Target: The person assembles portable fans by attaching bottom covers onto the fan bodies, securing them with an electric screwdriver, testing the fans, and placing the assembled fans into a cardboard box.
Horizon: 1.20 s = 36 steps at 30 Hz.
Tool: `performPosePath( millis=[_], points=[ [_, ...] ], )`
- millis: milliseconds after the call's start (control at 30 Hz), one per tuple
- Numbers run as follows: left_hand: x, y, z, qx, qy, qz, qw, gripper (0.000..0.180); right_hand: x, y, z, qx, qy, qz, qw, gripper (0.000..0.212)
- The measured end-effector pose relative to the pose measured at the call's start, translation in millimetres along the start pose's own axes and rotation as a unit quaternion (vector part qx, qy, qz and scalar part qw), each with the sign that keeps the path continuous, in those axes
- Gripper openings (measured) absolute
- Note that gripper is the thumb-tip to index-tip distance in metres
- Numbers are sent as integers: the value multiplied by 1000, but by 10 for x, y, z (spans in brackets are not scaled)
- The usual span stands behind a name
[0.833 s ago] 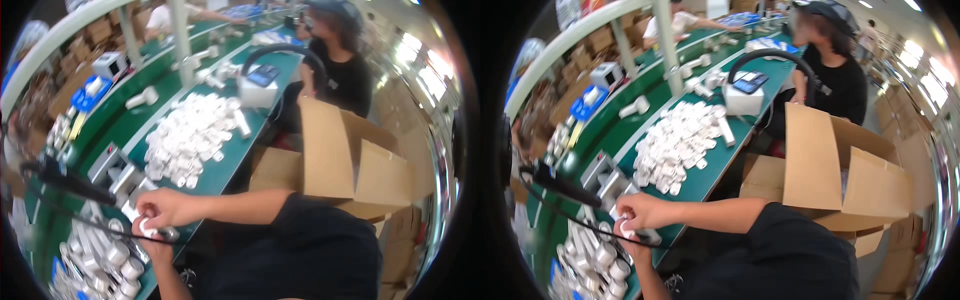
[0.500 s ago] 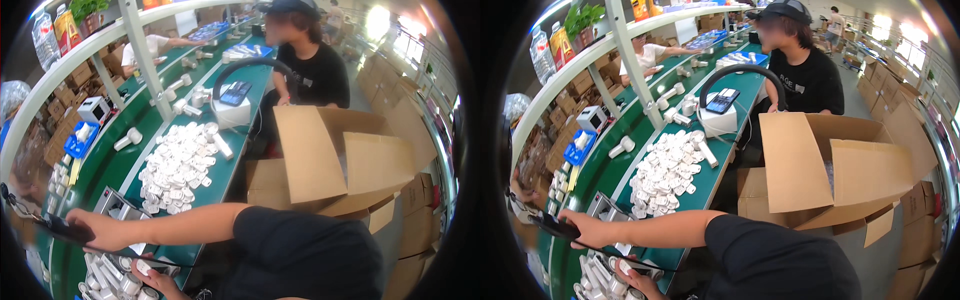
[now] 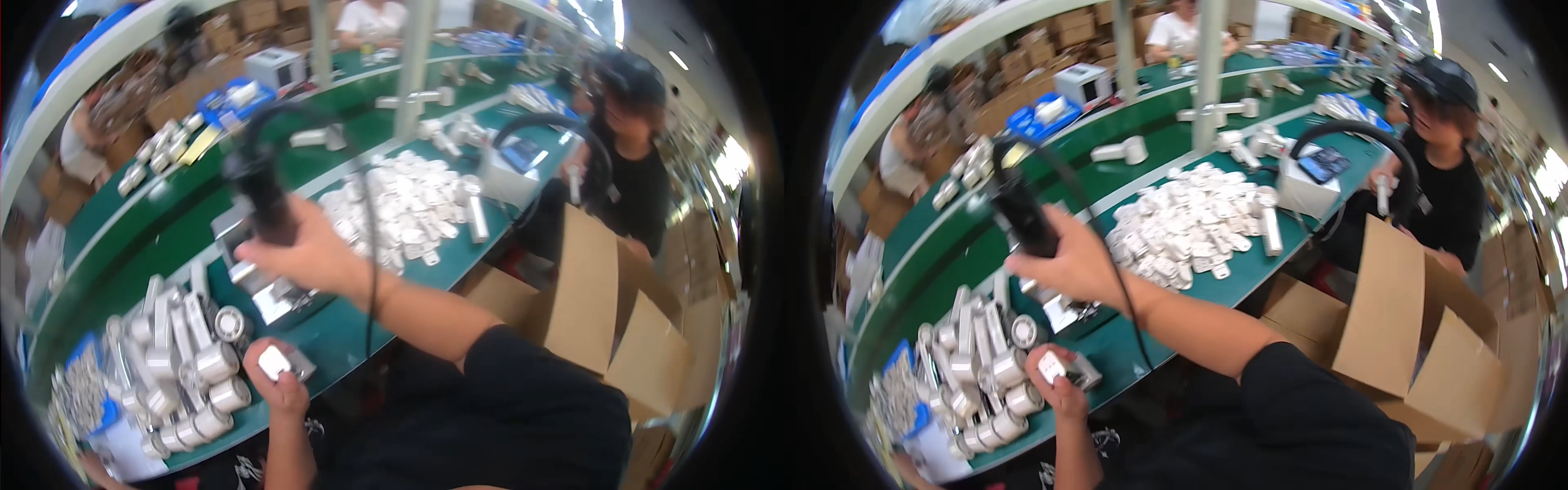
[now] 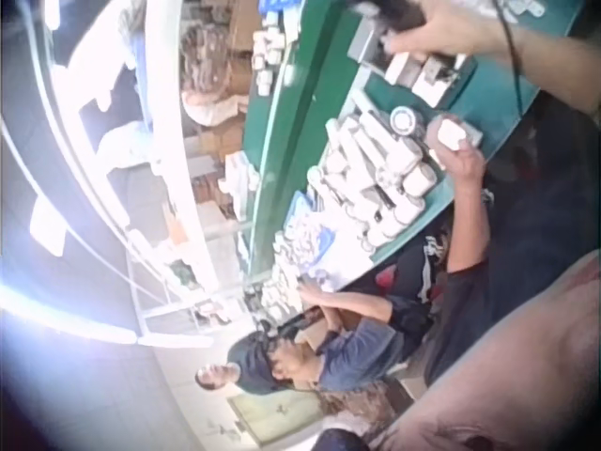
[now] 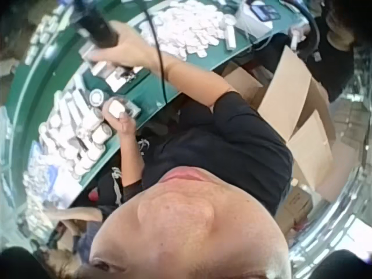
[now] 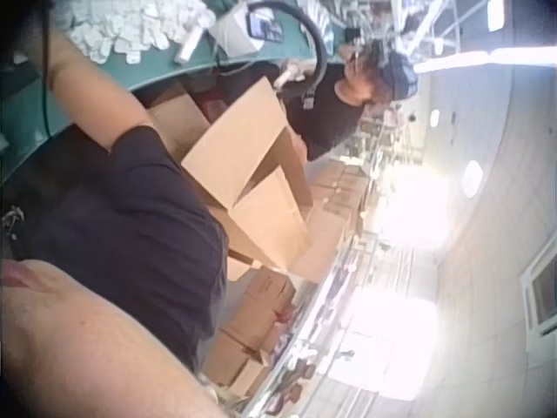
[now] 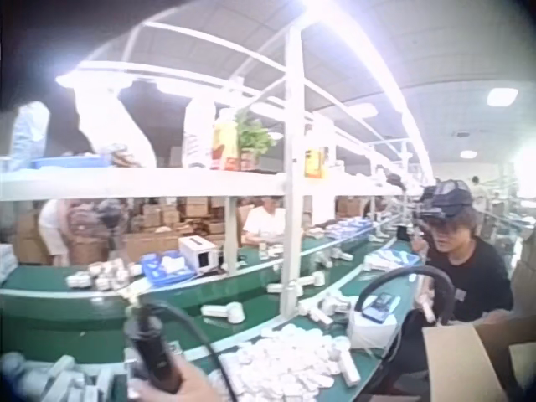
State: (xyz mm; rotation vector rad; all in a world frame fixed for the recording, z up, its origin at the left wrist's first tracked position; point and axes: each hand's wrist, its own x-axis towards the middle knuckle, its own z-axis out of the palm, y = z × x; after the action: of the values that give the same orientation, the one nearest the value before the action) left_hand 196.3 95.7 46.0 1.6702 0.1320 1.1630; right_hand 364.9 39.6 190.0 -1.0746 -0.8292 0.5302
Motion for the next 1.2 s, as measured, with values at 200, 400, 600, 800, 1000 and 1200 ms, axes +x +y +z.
performPosePath(
  millis=[200, 400, 600, 800, 1000, 1200],
  points=[
    [106, -101, 22, -32, -34, -17, 999, 60, 52, -25, -60, 11, 12, -56, 998, 26],
    [102, -119, 29, 8, -39, -21, 999, 62, 141, 155, 25, 7, -17, -61, 998, 25],
    [73, -85, -1, 41, -63, -31, 997, 65, 76, 348, 9, -4, -7, -58, 998, 25],
    [70, -103, 18, 5, -25, -7, 1000, 62, -29, 392, 14, -14, -5, -28, 1000, 24],
    [70, -102, 13, 5, -27, -12, 1000, 62, 43, 281, -43, -2, -24, -93, 995, 28],
    [79, -64, 27, -1, -35, -34, 999, 66, 17, 428, -78, -1, -11, -68, 998, 25]
  ],
)
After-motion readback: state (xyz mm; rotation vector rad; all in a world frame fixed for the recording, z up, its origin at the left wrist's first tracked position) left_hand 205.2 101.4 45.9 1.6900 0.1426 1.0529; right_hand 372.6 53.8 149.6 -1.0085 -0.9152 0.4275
